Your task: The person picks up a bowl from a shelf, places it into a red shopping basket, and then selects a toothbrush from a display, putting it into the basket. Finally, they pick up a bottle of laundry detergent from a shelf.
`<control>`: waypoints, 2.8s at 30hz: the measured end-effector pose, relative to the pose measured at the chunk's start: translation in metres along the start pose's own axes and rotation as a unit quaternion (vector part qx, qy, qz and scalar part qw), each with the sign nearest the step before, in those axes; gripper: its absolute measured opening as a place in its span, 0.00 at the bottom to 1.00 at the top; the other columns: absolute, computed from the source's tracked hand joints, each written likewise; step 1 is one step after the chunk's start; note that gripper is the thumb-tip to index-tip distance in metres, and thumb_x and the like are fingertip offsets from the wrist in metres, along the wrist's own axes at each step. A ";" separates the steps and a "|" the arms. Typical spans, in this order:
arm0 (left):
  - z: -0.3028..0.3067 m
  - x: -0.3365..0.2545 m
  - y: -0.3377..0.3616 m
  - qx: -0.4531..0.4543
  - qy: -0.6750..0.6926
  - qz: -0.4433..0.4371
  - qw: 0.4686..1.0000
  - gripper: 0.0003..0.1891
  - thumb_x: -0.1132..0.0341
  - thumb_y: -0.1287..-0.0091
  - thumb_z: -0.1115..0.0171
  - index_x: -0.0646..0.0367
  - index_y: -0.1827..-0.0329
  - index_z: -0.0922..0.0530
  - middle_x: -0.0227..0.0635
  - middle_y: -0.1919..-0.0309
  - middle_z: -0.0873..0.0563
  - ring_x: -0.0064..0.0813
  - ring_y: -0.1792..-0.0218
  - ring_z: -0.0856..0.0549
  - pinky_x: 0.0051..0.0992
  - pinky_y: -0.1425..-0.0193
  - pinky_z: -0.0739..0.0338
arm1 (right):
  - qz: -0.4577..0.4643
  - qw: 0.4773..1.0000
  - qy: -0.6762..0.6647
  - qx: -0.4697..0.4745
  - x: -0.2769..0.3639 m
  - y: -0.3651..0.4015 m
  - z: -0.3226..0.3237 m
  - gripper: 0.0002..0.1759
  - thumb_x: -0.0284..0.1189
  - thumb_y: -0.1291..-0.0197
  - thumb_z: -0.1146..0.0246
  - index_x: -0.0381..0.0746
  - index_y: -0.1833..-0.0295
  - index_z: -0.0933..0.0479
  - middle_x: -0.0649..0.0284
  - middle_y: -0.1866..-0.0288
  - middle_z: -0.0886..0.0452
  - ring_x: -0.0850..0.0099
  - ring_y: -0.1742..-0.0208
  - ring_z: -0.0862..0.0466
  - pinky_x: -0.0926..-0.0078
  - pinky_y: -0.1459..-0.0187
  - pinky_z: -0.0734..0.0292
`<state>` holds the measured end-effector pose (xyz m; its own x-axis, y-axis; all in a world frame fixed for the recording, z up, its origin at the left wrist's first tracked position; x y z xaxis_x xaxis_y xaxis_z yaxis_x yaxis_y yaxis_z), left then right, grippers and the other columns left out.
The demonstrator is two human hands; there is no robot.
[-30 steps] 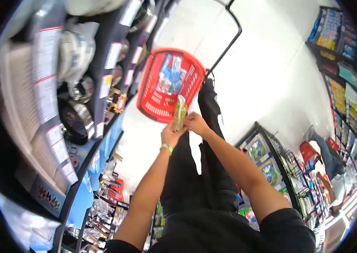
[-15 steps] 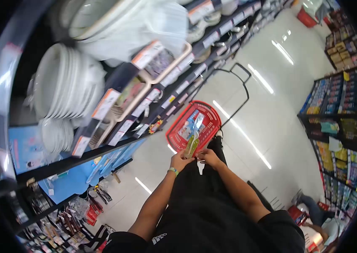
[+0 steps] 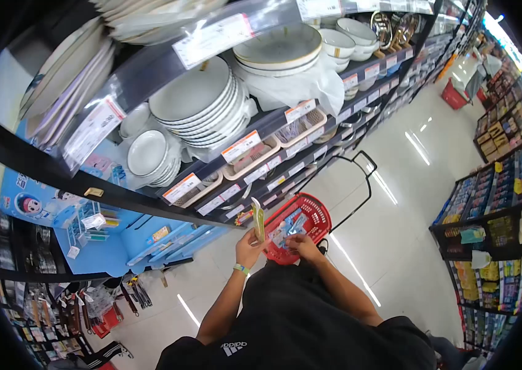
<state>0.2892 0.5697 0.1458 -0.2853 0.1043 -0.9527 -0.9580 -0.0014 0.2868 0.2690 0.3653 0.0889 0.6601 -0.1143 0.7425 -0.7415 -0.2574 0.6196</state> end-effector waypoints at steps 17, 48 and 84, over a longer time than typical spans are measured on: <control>-0.001 -0.082 -0.038 -0.083 0.025 -0.145 0.986 0.25 0.78 0.40 0.36 0.63 0.39 0.33 0.36 0.65 0.15 0.22 0.66 0.16 0.22 0.62 0.21 | 0.327 0.921 0.153 -0.146 0.191 0.006 -0.100 0.10 0.26 0.38 0.38 0.30 0.54 0.22 0.61 0.69 0.17 0.78 0.68 0.20 0.78 0.64 0.25; 0.023 -0.161 -0.170 -0.090 -0.514 -0.159 0.838 0.20 0.54 0.28 0.59 0.54 0.55 0.19 0.47 0.61 0.14 0.46 0.61 0.14 0.44 0.53 0.22 | 0.415 0.592 0.653 -0.227 0.279 -0.105 -0.112 0.18 0.41 0.40 0.45 0.39 0.56 0.18 0.57 0.52 0.17 0.61 0.46 0.22 0.62 0.45 0.32; -0.014 -0.073 -0.049 -0.176 -0.355 -0.310 0.864 0.27 0.79 0.45 0.50 0.61 0.38 0.27 0.49 0.33 0.30 0.53 0.32 0.33 0.48 0.28 0.44 | -0.223 0.841 0.436 -0.230 -0.191 0.084 0.218 0.20 0.34 0.46 0.45 0.30 0.56 0.19 0.40 0.49 0.20 0.46 0.43 0.21 0.60 0.42 0.26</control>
<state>0.3564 0.5477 0.2001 0.2561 0.7773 -0.5747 -0.9051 -0.0158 -0.4248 0.1065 0.1557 -0.0564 0.6940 0.6943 0.1906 -0.5449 0.3334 0.7694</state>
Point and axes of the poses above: each hand's wrist, its own y-axis away from the middle knuckle, its own z-axis out of the back of the hand, x = y × z, the point moved 5 cm from there along -y, towards the middle knuckle
